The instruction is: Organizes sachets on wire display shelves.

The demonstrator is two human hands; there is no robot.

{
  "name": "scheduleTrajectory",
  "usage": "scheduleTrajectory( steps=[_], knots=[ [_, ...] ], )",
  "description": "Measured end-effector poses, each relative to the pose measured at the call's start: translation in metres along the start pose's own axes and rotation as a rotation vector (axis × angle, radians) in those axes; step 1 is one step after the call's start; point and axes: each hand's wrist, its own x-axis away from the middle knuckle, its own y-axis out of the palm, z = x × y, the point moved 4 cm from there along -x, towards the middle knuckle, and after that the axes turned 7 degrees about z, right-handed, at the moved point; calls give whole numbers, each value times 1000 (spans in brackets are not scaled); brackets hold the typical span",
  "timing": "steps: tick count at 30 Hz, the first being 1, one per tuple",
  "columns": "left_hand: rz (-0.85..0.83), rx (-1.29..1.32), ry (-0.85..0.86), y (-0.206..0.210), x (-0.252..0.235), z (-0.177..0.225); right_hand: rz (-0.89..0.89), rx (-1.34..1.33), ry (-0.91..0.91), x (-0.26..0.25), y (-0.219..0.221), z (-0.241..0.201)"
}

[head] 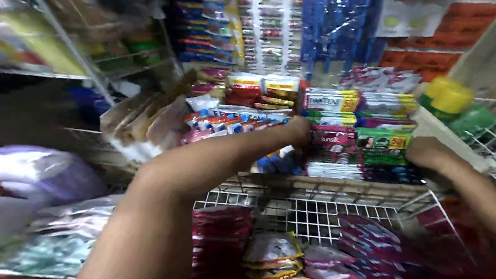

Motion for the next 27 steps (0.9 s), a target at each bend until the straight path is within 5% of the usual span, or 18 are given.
scheduleTrajectory(
  steps=[16,22,27],
  knots=[
    [-25,10,17,5,-15,-5,1,138,117,-21,-2,-18],
    [-54,-1,-58,0,-13,-3,-71,188,-38,-34,-4,-16],
    [-33,30,-83,1,-14,-3,-129,-33,100,-37,-27,3]
  ],
)
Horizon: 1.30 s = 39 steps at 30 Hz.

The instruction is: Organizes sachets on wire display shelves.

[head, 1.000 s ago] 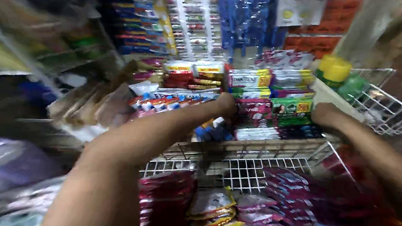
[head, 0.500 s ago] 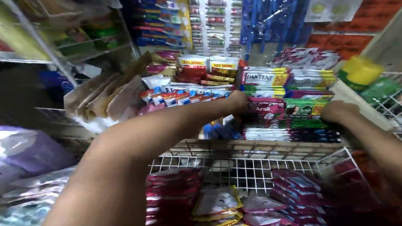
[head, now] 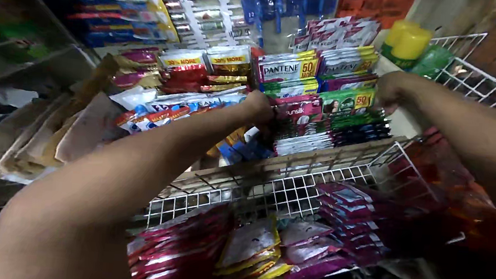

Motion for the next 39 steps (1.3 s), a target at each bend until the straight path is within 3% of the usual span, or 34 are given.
scheduleTrajectory(
  steps=[7,12,17,20,24,28,33,39],
  knots=[
    [-8,41,-46,-4,6,4,169,142,-113,17,32,-16],
    [-73,-76,-48,-9,8,12,25,312,-178,10,17,-20],
    [53,143,-103,1,-3,-5,98,-166,-53,-6,6,19],
    [48,48,-87,-1,-1,2,145,-316,14,-4,18,34],
    [47,-10,-72,0,1,4,216,-271,24,11,24,27],
    [93,137,-93,3,-3,-10,122,48,-76,15,18,4],
    [122,185,-102,9,-15,-18,49,147,-108,-3,15,-3],
    [153,254,-150,9,-15,-21,286,-206,11,4,31,17]
  ],
)
